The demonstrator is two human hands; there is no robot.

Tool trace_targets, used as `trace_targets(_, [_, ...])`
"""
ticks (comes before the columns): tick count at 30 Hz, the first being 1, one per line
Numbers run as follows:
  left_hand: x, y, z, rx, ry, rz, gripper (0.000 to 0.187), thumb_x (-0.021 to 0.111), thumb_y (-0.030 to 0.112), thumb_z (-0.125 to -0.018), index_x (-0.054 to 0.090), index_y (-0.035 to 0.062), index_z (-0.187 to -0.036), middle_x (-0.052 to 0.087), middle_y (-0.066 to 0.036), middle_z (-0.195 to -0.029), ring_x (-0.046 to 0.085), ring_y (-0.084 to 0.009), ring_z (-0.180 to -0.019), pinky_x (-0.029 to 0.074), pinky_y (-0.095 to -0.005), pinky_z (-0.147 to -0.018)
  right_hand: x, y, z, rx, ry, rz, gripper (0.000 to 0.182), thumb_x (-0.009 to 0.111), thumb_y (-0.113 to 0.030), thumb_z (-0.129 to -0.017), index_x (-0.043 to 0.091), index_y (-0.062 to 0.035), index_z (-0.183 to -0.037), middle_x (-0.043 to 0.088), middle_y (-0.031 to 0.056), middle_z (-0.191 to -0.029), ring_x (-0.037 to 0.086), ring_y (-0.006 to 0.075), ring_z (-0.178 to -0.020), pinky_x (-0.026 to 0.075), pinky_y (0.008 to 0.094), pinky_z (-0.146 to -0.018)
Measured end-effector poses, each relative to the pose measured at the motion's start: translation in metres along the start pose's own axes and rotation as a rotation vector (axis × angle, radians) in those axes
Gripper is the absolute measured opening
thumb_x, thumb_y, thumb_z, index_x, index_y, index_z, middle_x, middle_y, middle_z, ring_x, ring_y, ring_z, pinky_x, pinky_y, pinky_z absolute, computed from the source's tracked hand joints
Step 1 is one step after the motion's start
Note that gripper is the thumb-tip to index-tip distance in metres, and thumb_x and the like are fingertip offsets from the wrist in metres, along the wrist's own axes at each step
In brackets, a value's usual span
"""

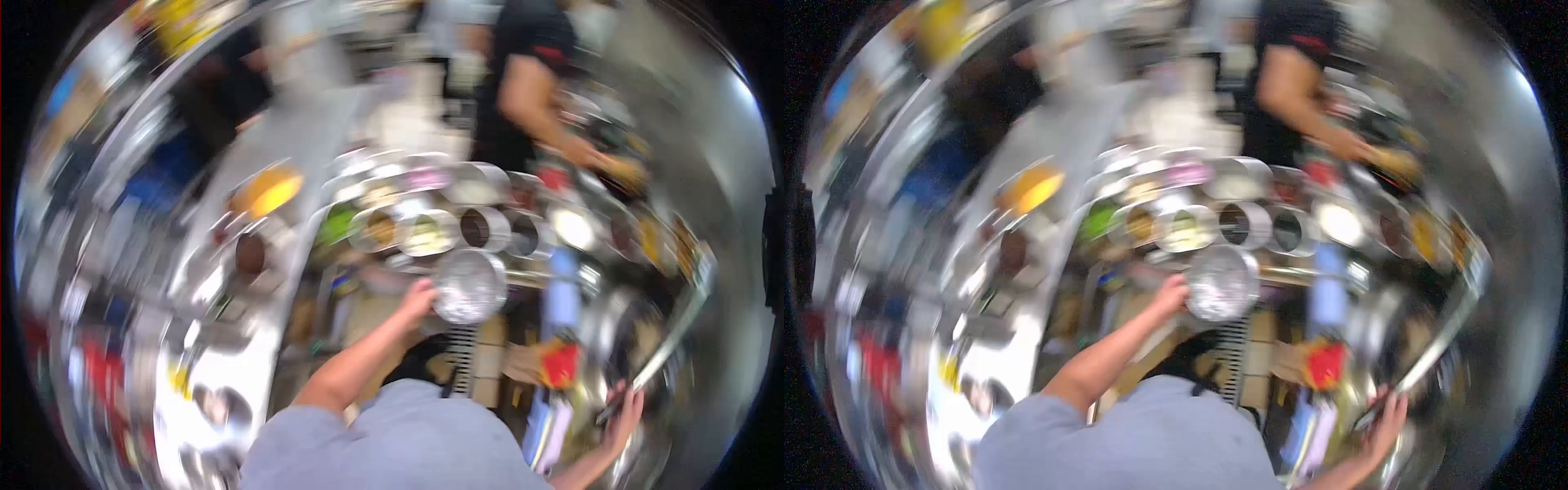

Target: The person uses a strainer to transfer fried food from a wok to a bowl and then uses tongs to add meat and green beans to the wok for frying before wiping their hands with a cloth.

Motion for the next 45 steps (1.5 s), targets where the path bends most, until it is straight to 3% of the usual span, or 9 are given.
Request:
trace_targets(3, [-0.085, -0.037, 0.086, -0.034, 0.214, 0.321, 0.021, 0.048, 0.009, -0.07, 0.053, 0.0057, -0.091, 0.056, -0.002, -0.073, 0.056, -0.0145, -0.064, 0.048, -0.0282, -0.057, 0.09, 0.052, 0.022, 0.075, -0.572, -0.151, 0.033, 0.044, -0.026, -0.091, 0.042, -0.0059, -0.117, 0.047, -0.0013, -0.073, 0.046, 0.0064, -0.06, 0.039, 0.0204, -0.048])
trace_targets(12, [-0.296, -0.111, 0.439, 0.765, 1.372, 0.975, 0.027, 0.047, 0.017, -0.077, 0.049, 0.0059, -0.101, 0.055, -0.007, -0.094, 0.056, -0.0215, -0.083, 0.049, -0.0364, -0.073, 0.204, 0.178, 0.102, 0.286, -1.028, 0.4, 0.028, 0.043, -0.034, -0.091, 0.042, -0.0121, -0.109, 0.042, -0.0012, -0.058, 0.034, 0.0054, -0.04, 0.026, 0.0195, -0.034])
trace_targets(14, [-0.352, -0.084, 0.522, 0.749, 1.695, 0.275, 0.016, 0.048, 0.018, -0.084, 0.048, 0.0059, -0.093, 0.05, -0.003, -0.075, 0.05, -0.0123, -0.064, 0.044, -0.0277, -0.056, 0.229, 0.162, 0.116, 0.216, -1.182, 0.425, 0.025, 0.042, -0.03, -0.092, 0.045, -0.0092, -0.105, 0.042, -0.001, -0.059, 0.035, 0.0062, -0.044, 0.028, 0.0208, -0.038])
trace_targets(17, [-0.402, -0.019, 0.561, 0.89, 1.936, 0.409, 0.018, 0.055, 0.006, -0.079, 0.037, 0.0076, -0.074, 0.043, -0.003, -0.061, 0.042, -0.0088, -0.048, 0.035, -0.0237, -0.041, 0.253, 0.156, 0.13, -0.024, -1.364, 0.485, 0.018, 0.04, -0.026, -0.093, 0.044, -0.0085, -0.09, 0.04, -0.0034, -0.058, 0.035, 0.0046, -0.043, 0.027, 0.0192, -0.037])
trace_targets(25, [-0.453, -0.054, 0.481, 0.643, 1.065, 0.726, 0.047, 0.06, 0.046, -0.079, 0.046, 0.007, -0.1, 0.054, -0.006, -0.077, 0.055, -0.0177, -0.061, 0.046, -0.0321, -0.05, 0.295, 0.112, 0.174, -0.1, -1.39, 0.477, 0.017, 0.042, -0.024, -0.093, 0.046, -0.0069, -0.092, 0.039, -0.004, -0.061, 0.035, 0.0039, -0.046, 0.028, 0.0188, -0.04])
trace_targets(30, [-0.344, -0.144, 0.465, 0.032, 1.221, 1.161, 0.031, 0.051, 0.036, -0.087, 0.048, 0.0061, -0.079, 0.053, -0.005, -0.063, 0.05, -0.0144, -0.049, 0.042, -0.0279, -0.042, 0.291, 0.121, 0.179, 0.061, -1.289, 0.426, 0.025, 0.049, -0.016, -0.088, 0.049, -0.0027, -0.109, 0.05, 0.003, -0.066, 0.045, 0.0095, -0.056, 0.037, 0.0233, -0.05])
trace_targets(33, [-0.42, -0.203, 0.489, 0.667, 1.477, 1.22, 0.007, 0.053, 0.008, -0.081, 0.046, 0.0063, -0.084, 0.052, -0.006, -0.067, 0.051, -0.0143, -0.056, 0.043, -0.0245, -0.047, 0.289, 0.125, 0.169, -0.413, -1.293, 0.703, 0.032, 0.057, -0.015, -0.082, 0.05, -0.0017, -0.111, 0.057, 0.0114, -0.075, 0.056, 0.022, -0.066, 0.044, 0.0312, -0.061])
trace_targets(38, [-0.413, -0.151, 0.498, 0.356, 1.363, 0.126, 0.012, 0.05, -0.001, -0.072, 0.044, 0.0061, -0.081, 0.05, -0.008, -0.07, 0.05, -0.0159, -0.057, 0.044, -0.024, -0.048, 0.323, 0.001, 0.203, -1.05, -1.288, 0.944, 0.043, 0.064, -0.011, -0.07, 0.053, -0.011, -0.111, 0.057, 0.0146, -0.093, 0.056, 0.0332, -0.08, 0.046, 0.0374, -0.067])
trace_targets(45, [-0.27, -0.062, 0.387, -0.113, 0.755, 0.315, 0.007, 0.048, 0.006, -0.077, 0.049, 0.0062, -0.084, 0.052, -0.003, -0.073, 0.049, -0.0101, -0.058, 0.045, -0.0225, -0.048, 0.327, -0.128, 0.222, -1.529, -1.212, 1.202, 0.044, 0.067, -0.018, -0.064, 0.057, -0.0198, -0.107, 0.05, 0.004, -0.072, 0.055, 0.0228, -0.066, 0.043, 0.0338, -0.057])
Point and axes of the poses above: each hand's wrist, its own z-axis away from the middle knuckle, its own x-axis out of the palm, y = z × x, the point moved 7 cm from there along -z, towards the middle knuckle
